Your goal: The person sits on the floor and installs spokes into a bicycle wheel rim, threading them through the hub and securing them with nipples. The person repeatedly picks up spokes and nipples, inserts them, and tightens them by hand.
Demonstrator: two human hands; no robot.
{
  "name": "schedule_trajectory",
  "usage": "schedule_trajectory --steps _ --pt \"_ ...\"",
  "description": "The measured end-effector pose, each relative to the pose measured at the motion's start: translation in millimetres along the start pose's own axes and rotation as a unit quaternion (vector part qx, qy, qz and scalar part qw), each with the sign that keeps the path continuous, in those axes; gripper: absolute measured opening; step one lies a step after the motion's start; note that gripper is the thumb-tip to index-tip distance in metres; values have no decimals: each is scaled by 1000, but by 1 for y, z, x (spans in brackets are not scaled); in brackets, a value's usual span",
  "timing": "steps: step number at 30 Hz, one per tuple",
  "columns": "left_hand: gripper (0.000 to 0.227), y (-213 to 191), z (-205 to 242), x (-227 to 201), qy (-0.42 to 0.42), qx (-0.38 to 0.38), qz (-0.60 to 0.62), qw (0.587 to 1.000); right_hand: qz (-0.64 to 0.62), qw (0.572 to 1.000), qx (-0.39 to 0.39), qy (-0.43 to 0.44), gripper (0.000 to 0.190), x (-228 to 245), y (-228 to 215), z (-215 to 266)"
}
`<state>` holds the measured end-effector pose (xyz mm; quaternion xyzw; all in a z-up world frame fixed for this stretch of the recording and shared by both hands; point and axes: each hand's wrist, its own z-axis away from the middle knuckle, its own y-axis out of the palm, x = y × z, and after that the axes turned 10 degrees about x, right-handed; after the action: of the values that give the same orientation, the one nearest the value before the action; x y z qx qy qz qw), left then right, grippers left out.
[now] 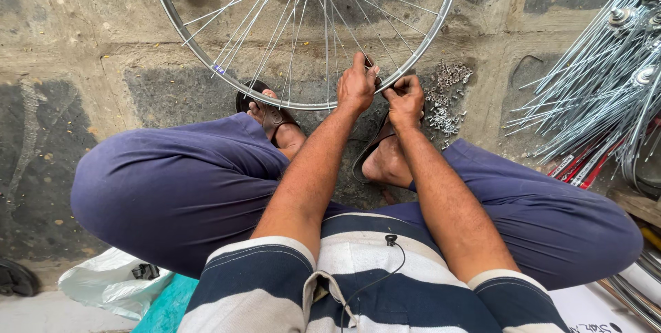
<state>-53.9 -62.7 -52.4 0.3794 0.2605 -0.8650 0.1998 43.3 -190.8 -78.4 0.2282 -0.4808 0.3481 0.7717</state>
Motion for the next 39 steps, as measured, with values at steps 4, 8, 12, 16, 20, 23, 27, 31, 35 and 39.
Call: schedule_trajectory --steps 4,8,12,16,20,23,27,31,35,39 --pt "31 1 1 -2 -4 -12 -18 1000 -2 995 -5 95 9 11 6 3" --pt "35 -4 2 -11 -36 -18 -68 997 -42 984 18 170 12 23 14 10" --pt "24 -9 -4 -28 -72 33 -191 978 -110 969 -5 221 13 34 14 14" --pt "19 -16 -11 -47 188 22 -341 921 -125 961 -13 245 16 38 17 13" --pt "18 -26 -26 -59 200 191 -495 824 -68 970 9 233 17 38 21 8" --pt "30 -30 -28 -57 143 296 -483 811 -40 971 13 237 16 36 22 11" --pt "26 -31 -27 -52 144 284 -509 800 -49 967 7 250 13 34 24 12" --pt "30 -30 -28 -52 141 276 -505 805 -55 968 29 244 12 29 24 12" --pt "32 -35 -29 -58 139 288 -514 796 -43 971 40 230 16 24 24 10" --pt "31 -35 -26 -60 118 308 -519 789 -52 970 48 234 19 21 20 11"
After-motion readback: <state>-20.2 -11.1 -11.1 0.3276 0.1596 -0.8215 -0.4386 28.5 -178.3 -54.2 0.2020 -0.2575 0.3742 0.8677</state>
